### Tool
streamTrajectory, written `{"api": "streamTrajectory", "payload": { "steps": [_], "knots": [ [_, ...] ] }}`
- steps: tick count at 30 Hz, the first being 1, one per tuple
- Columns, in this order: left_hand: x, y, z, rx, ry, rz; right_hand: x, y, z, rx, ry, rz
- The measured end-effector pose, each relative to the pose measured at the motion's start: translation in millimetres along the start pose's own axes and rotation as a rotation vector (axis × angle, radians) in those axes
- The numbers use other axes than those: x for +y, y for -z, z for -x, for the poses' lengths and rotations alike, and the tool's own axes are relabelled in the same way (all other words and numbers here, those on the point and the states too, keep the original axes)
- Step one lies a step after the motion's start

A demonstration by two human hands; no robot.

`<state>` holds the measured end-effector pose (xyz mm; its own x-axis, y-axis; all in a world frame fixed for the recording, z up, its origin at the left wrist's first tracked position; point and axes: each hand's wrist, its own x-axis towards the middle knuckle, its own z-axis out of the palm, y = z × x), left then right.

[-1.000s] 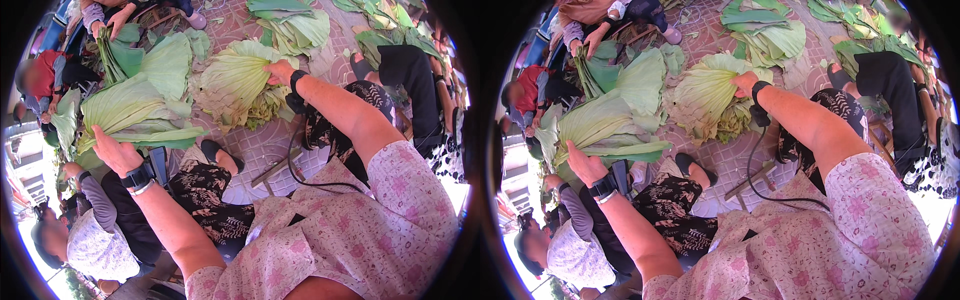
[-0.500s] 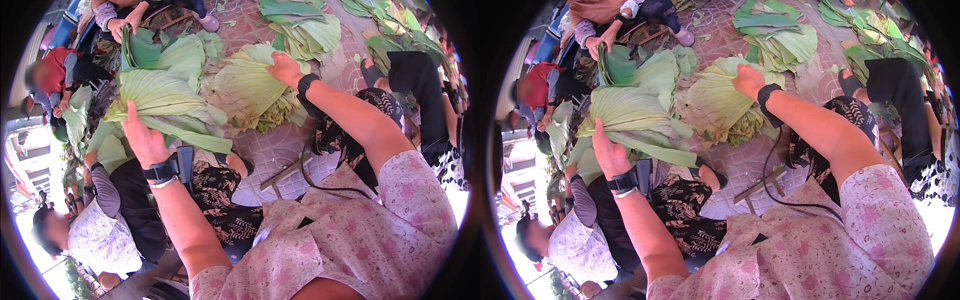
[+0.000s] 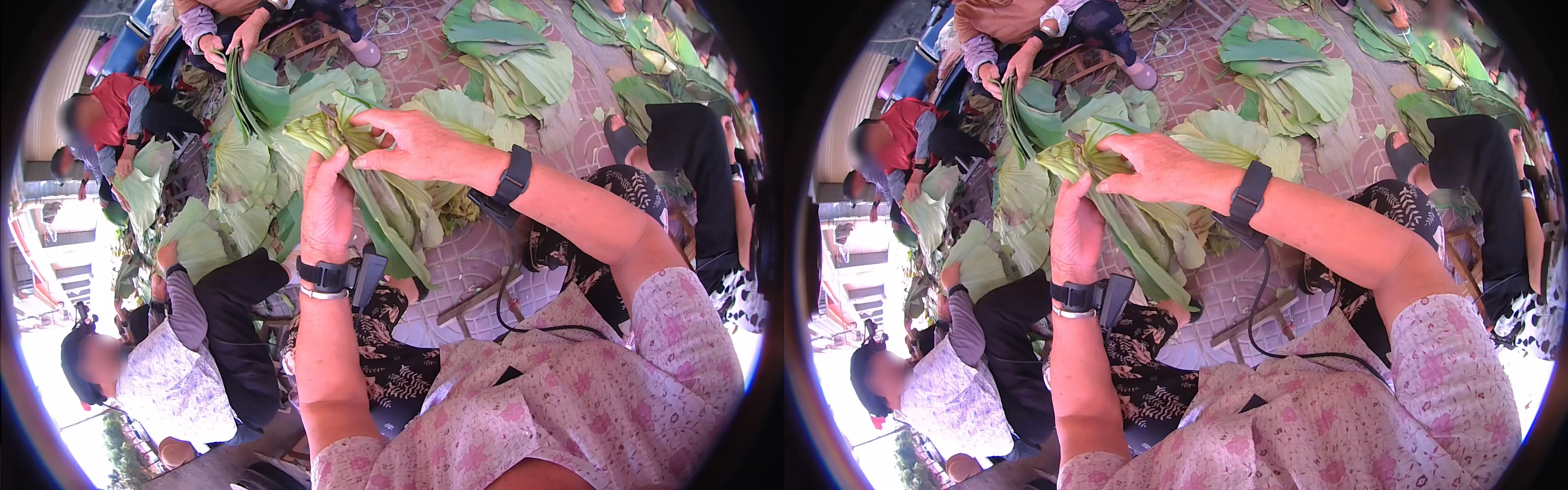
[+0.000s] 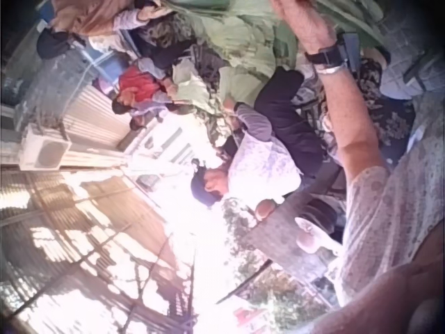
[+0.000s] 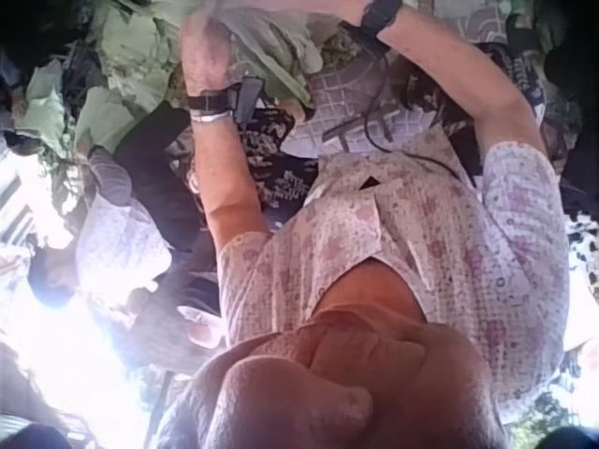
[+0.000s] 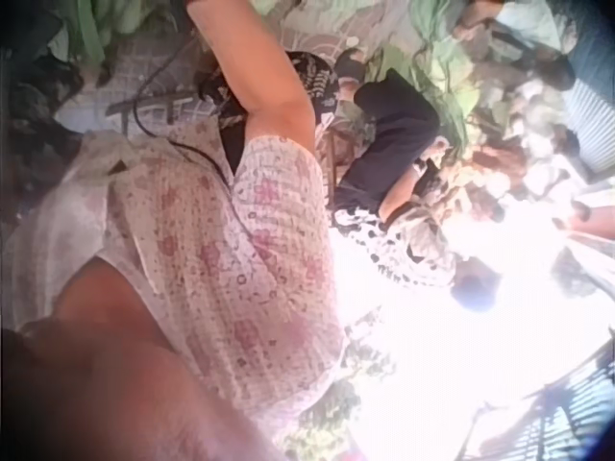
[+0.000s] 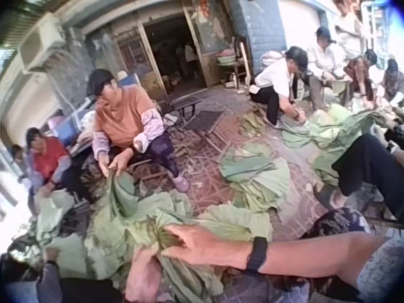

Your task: The person sits on a tiled floor and repeatedly picks up large green leaves, folds them, and places them into a growing stack. Other people are seated nearby doing similar work with leaves.

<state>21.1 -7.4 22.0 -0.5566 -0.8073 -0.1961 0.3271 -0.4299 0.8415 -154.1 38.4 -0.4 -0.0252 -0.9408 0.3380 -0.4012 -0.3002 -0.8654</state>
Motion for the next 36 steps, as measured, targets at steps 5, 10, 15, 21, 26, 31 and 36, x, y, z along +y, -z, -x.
{"api": "streamTrajectory", "payload": {
  "steps": [5,10,15,21,26,31,36],
  "knots": [
    [-6.8,-6.5,-2.7,0.011,-0.049,-0.071,-1.2,-2.9,1.0,0.021,-0.017,-0.022],
    [-9.5,-4.4,-4.6,0.04,-0.039,-0.086,2.4,-2.3,-4.1,0.005,-0.172,-0.159],
    [-14.8,0.3,-5.7,0.088,-0.022,-0.115,3.7,2.8,-6.5,-0.008,-0.154,-0.105],
    [-24.2,17.0,-13.4,0.139,-0.03,-0.108,-5.3,6.4,-6.3,-0.056,-0.13,-0.099],
    [-17.5,5.9,-9.5,0.144,0.03,-0.12,-8.6,28.3,-13.4,-0.318,0.011,0.112],
    [-25.2,6.0,-9.8,0.11,0.061,-0.143,-23.6,50.5,-17.6,-0.495,0.011,0.12],
    [-21.0,-0.4,-9.7,0.123,0.129,-0.124,-6.8,71.0,-27.7,-0.536,-0.032,0.111]
  ]
}}
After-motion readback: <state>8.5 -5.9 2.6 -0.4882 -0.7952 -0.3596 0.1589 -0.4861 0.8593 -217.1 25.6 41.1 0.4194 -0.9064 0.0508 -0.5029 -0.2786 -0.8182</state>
